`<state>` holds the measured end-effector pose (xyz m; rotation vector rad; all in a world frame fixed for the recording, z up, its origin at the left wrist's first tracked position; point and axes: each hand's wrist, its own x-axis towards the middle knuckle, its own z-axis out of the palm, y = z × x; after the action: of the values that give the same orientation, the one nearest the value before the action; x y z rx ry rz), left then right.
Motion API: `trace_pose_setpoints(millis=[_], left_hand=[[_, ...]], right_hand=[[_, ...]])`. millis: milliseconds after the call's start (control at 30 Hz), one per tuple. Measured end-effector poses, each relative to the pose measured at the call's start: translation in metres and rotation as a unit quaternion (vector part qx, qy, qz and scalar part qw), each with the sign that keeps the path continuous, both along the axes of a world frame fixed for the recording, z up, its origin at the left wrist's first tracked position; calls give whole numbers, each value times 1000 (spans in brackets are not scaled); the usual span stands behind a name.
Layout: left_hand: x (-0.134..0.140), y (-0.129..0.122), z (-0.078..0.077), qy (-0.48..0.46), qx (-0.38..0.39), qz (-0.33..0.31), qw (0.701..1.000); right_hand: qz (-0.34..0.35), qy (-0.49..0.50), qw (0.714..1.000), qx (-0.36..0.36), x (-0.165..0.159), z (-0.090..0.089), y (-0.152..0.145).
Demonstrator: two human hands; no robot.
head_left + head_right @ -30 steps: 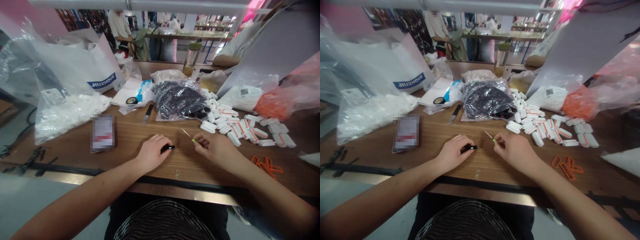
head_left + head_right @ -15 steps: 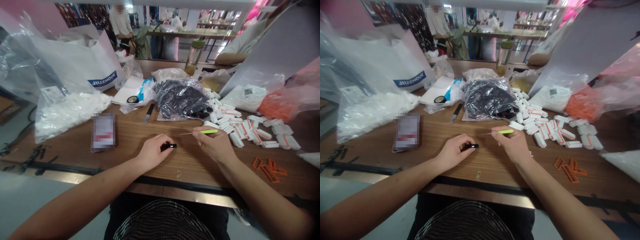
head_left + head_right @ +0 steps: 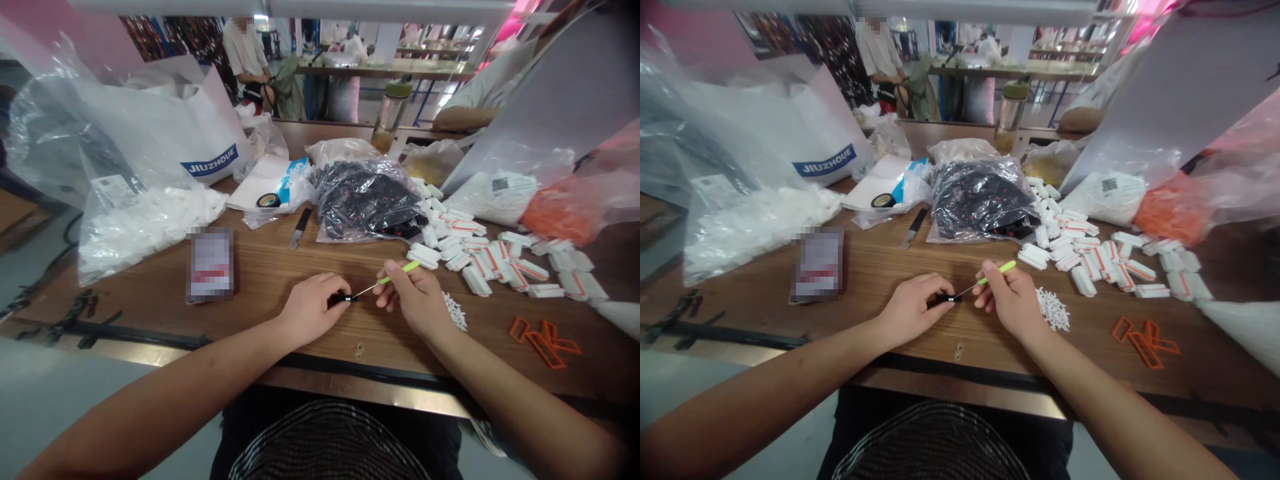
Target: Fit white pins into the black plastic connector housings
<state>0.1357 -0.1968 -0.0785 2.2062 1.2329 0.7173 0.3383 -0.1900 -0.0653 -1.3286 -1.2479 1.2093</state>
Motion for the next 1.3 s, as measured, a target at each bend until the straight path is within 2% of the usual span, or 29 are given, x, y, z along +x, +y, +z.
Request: trace_pose_setpoints(millis=[900, 1167, 1300], left_hand=[[-1, 0, 0, 0, 8, -1, 1000], [0, -1, 2, 14, 0, 2, 1000], [0, -1, 1, 20, -1, 3, 1000]], right_hand=[[2, -44, 999, 17, -3, -4, -3], [21, -74, 997, 26, -1, -5, -3], [50, -118, 990, 55, 0, -3, -6]])
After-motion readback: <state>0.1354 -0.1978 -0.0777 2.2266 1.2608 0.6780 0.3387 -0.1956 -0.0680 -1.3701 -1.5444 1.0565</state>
